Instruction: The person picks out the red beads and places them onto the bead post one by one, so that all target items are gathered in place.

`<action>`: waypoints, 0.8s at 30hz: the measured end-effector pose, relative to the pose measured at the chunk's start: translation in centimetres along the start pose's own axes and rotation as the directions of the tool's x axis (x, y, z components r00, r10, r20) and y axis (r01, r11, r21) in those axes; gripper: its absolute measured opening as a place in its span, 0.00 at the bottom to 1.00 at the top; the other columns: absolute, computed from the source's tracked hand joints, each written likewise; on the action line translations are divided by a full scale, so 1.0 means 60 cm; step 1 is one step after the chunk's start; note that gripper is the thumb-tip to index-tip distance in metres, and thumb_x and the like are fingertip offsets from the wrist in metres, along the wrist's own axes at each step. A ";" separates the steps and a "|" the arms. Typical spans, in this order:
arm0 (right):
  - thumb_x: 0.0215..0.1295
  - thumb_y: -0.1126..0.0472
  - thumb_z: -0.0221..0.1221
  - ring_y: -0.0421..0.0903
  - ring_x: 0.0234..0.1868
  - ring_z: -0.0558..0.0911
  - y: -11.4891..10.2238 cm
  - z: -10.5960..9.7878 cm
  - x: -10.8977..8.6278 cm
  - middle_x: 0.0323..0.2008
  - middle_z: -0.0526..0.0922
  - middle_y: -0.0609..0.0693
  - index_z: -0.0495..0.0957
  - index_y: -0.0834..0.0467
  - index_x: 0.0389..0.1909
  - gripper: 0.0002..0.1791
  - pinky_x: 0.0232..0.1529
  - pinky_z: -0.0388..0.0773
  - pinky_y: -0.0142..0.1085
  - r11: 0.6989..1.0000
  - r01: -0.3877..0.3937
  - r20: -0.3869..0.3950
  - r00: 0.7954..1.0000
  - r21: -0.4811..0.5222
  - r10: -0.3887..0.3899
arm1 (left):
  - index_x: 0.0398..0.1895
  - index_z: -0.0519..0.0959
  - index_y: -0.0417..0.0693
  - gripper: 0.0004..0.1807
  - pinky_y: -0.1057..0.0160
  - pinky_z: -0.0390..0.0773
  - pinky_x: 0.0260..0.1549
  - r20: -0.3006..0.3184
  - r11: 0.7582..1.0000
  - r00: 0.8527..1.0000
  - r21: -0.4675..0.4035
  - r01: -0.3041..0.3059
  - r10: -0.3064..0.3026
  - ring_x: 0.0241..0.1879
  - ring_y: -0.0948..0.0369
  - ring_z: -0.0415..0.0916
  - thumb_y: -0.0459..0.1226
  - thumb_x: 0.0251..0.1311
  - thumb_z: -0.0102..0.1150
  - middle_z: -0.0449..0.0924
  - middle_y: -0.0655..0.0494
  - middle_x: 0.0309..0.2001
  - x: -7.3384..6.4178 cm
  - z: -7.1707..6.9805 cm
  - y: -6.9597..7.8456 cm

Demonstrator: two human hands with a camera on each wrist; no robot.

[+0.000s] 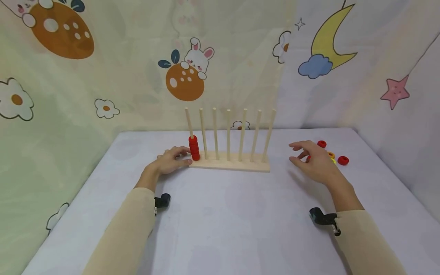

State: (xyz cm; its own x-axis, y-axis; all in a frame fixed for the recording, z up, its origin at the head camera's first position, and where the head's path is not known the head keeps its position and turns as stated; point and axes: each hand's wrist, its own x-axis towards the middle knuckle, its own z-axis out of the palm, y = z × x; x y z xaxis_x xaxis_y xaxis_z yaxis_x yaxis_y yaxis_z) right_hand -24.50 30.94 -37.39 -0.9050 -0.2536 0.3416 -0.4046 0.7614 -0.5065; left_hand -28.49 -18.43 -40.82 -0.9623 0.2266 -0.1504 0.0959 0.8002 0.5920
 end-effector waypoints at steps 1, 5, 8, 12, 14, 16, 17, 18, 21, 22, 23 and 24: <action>0.67 0.58 0.69 0.41 0.43 0.84 0.001 -0.005 0.000 0.53 0.82 0.52 0.79 0.53 0.62 0.23 0.42 0.78 0.31 1.000 -0.013 0.028 1.000 -0.021 0.014 | 0.67 0.74 0.69 0.25 0.42 0.56 0.60 0.003 1.000 1.000 -0.003 0.003 -0.003 0.66 0.48 0.63 0.56 0.67 0.60 0.72 0.55 0.67 -0.001 0.001 0.000; 0.68 0.55 0.68 0.60 0.50 0.84 0.007 -0.019 0.002 0.58 0.80 0.59 0.76 0.57 0.64 0.26 0.49 0.78 0.54 0.996 -0.046 0.104 0.993 -0.081 0.055 | 0.67 0.74 0.69 0.25 0.42 0.56 0.61 0.011 1.000 1.000 -0.012 0.014 -0.014 0.67 0.49 0.63 0.56 0.67 0.61 0.72 0.55 0.67 -0.002 0.006 0.001; 0.69 0.56 0.67 0.67 0.53 0.82 0.013 -0.024 0.005 0.59 0.77 0.62 0.74 0.60 0.65 0.27 0.52 0.73 0.63 0.994 -0.059 0.112 0.991 -0.095 0.070 | 0.67 0.74 0.69 0.25 0.41 0.56 0.61 0.006 1.000 1.000 -0.010 0.007 -0.007 0.66 0.49 0.63 0.55 0.67 0.60 0.72 0.55 0.67 -0.002 0.006 0.002; 0.70 0.56 0.66 0.71 0.56 0.79 0.022 -0.026 0.009 0.60 0.74 0.67 0.73 0.65 0.64 0.27 0.55 0.69 0.68 0.988 -0.097 0.138 0.984 -0.124 0.114 | 0.67 0.74 0.68 0.25 0.41 0.56 0.60 -0.002 1.000 1.000 -0.005 -0.004 0.004 0.66 0.48 0.63 0.55 0.67 0.60 0.72 0.54 0.67 -0.001 0.004 0.002; 0.70 0.55 0.64 0.73 0.58 0.77 0.028 -0.027 0.011 0.61 0.73 0.69 0.72 0.66 0.64 0.28 0.57 0.67 0.69 0.982 -0.119 0.164 0.976 -0.145 0.143 | 0.66 0.74 0.68 0.25 0.41 0.56 0.60 -0.002 1.000 1.000 -0.003 -0.003 0.003 0.66 0.48 0.63 0.55 0.67 0.60 0.73 0.54 0.67 -0.001 0.004 0.001; 0.71 0.54 0.64 0.73 0.60 0.75 0.033 -0.029 0.014 0.62 0.72 0.71 0.72 0.67 0.65 0.29 0.58 0.67 0.69 0.975 -0.145 0.194 0.965 -0.166 0.176 | 0.67 0.74 0.68 0.25 0.41 0.56 0.60 0.002 1.000 1.000 -0.001 -0.001 0.001 0.66 0.48 0.63 0.55 0.68 0.60 0.72 0.54 0.67 0.000 0.004 -0.001; 0.71 0.53 0.63 0.73 0.61 0.74 0.036 -0.030 0.015 0.63 0.72 0.71 0.71 0.67 0.65 0.29 0.58 0.67 0.68 0.972 -0.155 0.209 0.959 -0.176 0.191 | 0.67 0.74 0.68 0.25 0.41 0.57 0.60 0.005 1.000 1.000 0.001 -0.001 0.001 0.66 0.48 0.63 0.55 0.68 0.60 0.72 0.54 0.67 0.000 0.004 -0.002; 0.71 0.52 0.63 0.73 0.61 0.73 0.038 -0.030 0.017 0.63 0.72 0.71 0.71 0.66 0.65 0.29 0.58 0.67 0.68 0.969 -0.163 0.220 0.954 -0.185 0.203 | 0.67 0.74 0.68 0.25 0.41 0.57 0.60 0.008 1.000 1.000 0.002 -0.002 0.002 0.66 0.48 0.63 0.55 0.68 0.60 0.72 0.54 0.67 0.000 0.004 -0.003; 0.72 0.50 0.62 0.72 0.62 0.74 0.044 -0.030 0.019 0.64 0.72 0.72 0.70 0.65 0.67 0.31 0.58 0.68 0.68 0.962 -0.182 0.251 0.940 -0.203 0.231 | 0.67 0.74 0.68 0.25 0.40 0.56 0.60 0.007 1.000 1.000 0.002 -0.013 0.013 0.66 0.48 0.63 0.55 0.68 0.60 0.72 0.54 0.67 0.002 0.003 -0.004; 0.72 0.50 0.62 0.72 0.61 0.75 0.045 -0.030 0.020 0.64 0.72 0.72 0.70 0.66 0.67 0.32 0.57 0.70 0.67 0.962 -0.183 0.257 0.938 -0.205 0.233 | 0.67 0.74 0.68 0.25 0.40 0.56 0.60 0.006 1.000 1.000 0.001 -0.016 0.016 0.66 0.48 0.63 0.55 0.68 0.60 0.72 0.54 0.67 0.002 0.002 -0.004; 0.72 0.50 0.62 0.72 0.60 0.76 0.045 -0.029 0.020 0.64 0.72 0.72 0.69 0.66 0.67 0.32 0.56 0.71 0.67 0.961 -0.183 0.261 0.937 -0.205 0.234 | 0.66 0.74 0.68 0.25 0.40 0.56 0.61 0.004 1.000 1.000 0.001 -0.016 0.016 0.66 0.48 0.63 0.55 0.68 0.60 0.72 0.54 0.67 0.003 0.001 -0.004; 0.71 0.50 0.62 0.71 0.59 0.77 0.046 -0.028 0.021 0.63 0.73 0.72 0.69 0.66 0.67 0.32 0.55 0.73 0.65 0.962 -0.183 0.263 0.936 -0.204 0.233 | 0.66 0.74 0.69 0.25 0.40 0.56 0.61 0.004 1.000 1.000 0.003 -0.016 0.016 0.66 0.48 0.63 0.55 0.68 0.60 0.72 0.54 0.66 0.004 0.001 -0.004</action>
State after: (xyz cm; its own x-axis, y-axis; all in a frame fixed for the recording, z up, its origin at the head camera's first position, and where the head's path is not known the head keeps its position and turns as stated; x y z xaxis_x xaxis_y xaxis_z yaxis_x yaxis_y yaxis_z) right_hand -26.52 33.72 -37.03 -0.9762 -0.2166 -0.0066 -0.1971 0.9002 -0.3884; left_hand -28.72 -18.54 -41.05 -0.9596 0.2415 -0.1440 0.1120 0.7981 0.5920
